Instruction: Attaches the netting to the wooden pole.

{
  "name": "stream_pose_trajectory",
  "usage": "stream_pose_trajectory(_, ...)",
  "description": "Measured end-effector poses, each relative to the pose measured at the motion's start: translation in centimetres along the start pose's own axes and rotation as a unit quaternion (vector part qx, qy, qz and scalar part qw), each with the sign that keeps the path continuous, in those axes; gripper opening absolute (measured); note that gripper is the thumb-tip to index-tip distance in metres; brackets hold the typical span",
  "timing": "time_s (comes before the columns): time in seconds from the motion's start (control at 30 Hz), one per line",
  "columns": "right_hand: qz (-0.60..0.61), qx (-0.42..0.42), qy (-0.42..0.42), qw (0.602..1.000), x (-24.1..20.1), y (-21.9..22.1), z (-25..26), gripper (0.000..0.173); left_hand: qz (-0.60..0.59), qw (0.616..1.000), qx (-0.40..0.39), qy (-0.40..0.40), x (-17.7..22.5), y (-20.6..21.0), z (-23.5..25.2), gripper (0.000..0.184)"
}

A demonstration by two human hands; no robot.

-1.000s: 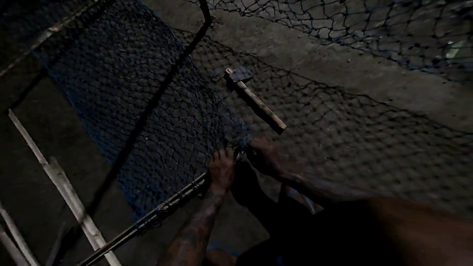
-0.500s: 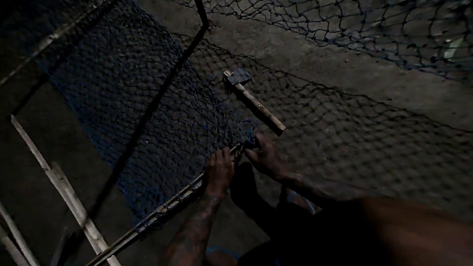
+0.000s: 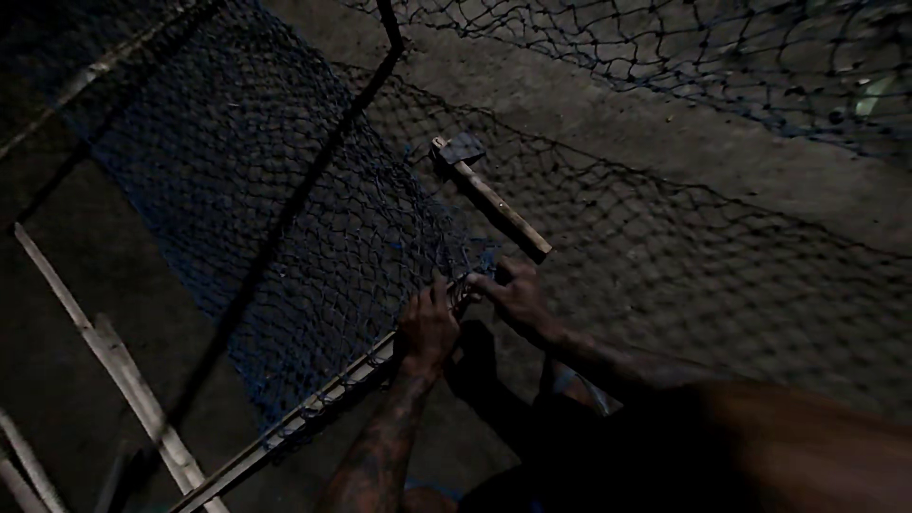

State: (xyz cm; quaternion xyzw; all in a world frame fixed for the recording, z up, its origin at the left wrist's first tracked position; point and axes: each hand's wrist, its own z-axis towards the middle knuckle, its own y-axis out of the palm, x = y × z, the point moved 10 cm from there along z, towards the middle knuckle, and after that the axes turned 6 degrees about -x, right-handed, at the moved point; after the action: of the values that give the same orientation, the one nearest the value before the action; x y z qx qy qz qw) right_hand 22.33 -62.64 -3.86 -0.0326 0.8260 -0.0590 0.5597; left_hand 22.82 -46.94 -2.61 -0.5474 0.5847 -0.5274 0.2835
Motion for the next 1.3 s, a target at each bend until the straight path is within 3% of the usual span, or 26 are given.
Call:
stream_pose_trajectory(0.2, 0.116, 0.019, 0.032, 0.992, 1.2, -1.9, 0.9, 0.010, -0.001, 0.999, 0.023, 0.038, 0.1, 0.0, 0.0, 0.048)
stream_pose_trajectory(0.33, 0.111, 0.022, 0.074, 0.991, 1.9, -2.6, 1.4, 0.015, -0.015, 0.999, -0.003, 0.032, 0.0, 0.5, -0.1, 0.050)
stream_pose_trajectory(0.77, 0.179, -0.019, 0.169, 0.969, 4.9, -0.9, 0.8, 0.028, -0.029, 0.995, 0.055, 0.077, 0.2, -0.3, -0.8, 0.053)
stream_pose_trajectory(0.93, 0.222, -0.028, 0.148, 0.963, 5.4, 0.6, 0.3, 0.029, -0.061, 0.993, 0.052, 0.090, -0.2, -0.2, -0.7, 0.056)
stream_pose_trajectory(1.13, 0.092, -0.077, 0.088, 0.989, 4.4, 2.1, -1.1, 0.026, -0.091, 0.993, -0.001, 0.075, -0.4, -0.2, -0.4, 0.066)
stream_pose_trajectory(1.3, 0.024, -0.058, 0.037, 0.997, 4.1, 1.9, -1.1, 0.024, -0.083, 0.996, -0.012, 0.025, -0.3, -0.9, -0.2, 0.085)
